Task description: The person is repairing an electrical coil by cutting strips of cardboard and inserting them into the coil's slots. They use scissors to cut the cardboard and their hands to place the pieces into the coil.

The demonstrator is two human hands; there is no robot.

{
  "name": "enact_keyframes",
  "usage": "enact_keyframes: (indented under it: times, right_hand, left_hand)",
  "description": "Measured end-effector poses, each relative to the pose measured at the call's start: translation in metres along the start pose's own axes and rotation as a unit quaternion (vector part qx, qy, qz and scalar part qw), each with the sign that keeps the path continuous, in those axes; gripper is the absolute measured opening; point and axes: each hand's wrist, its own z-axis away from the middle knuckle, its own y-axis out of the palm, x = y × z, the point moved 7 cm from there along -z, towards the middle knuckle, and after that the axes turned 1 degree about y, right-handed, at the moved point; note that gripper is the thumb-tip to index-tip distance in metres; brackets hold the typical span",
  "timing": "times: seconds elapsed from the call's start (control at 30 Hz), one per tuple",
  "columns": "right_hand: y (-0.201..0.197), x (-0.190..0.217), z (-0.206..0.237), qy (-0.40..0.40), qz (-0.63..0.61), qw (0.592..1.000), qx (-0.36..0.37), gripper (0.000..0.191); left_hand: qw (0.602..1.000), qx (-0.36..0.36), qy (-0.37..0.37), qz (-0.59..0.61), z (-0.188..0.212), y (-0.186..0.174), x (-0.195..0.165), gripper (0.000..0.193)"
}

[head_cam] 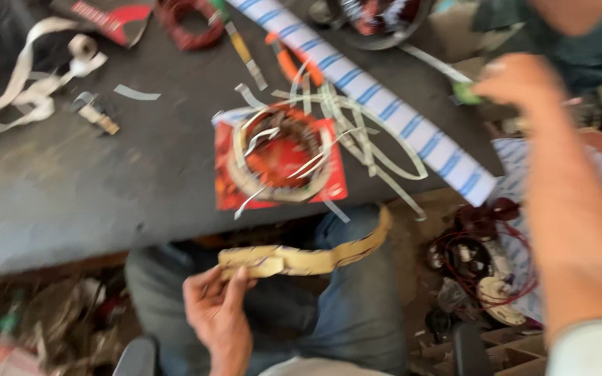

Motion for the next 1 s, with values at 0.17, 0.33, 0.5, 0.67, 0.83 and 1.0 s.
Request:
enact_keyframes:
  times: [0.17,0.33,0.5,0.67,0.83,1.0]
  right_hand:
    - [0.024,-0.042,0.047,-0.025,-0.244,0.964,0.102,0.028]
    - [0.049,0.041,0.065,-0.107,-0.407,0.876,0.235,0.030]
    - [0.061,0.133,0.104,-0.086,-0.572,0.759,0.299,0.029]
    - [0.065,0.148,0.267,-0.274,-0.611,0.663,0.336,0.043]
    - [0.141,0.142,0.400,-0.075,-0.678,0.566,0.462,0.044]
    - [0.225,0.152,0.438,-0.052,-0.576,0.736,0.353,0.040]
  left_hand:
    - [0.999,-0.005,-0.034,0.009,-0.004,0.001,-0.009,0.028]
    - [0.999,0.020,-0.038,0.019,-0.001,0.013,-0.014,0.029]
    - [1.000,0.010,0.014,0.022,0.001,0.015,-0.031,0.028]
    - [0.999,-0.019,0.004,0.032,0.001,0.008,-0.029,0.029]
    - [0.997,0.002,-0.013,0.081,0.003,0.020,-0.027,0.031]
    - [0.996,0.004,0.000,0.088,0.000,0.026,-0.036,0.033]
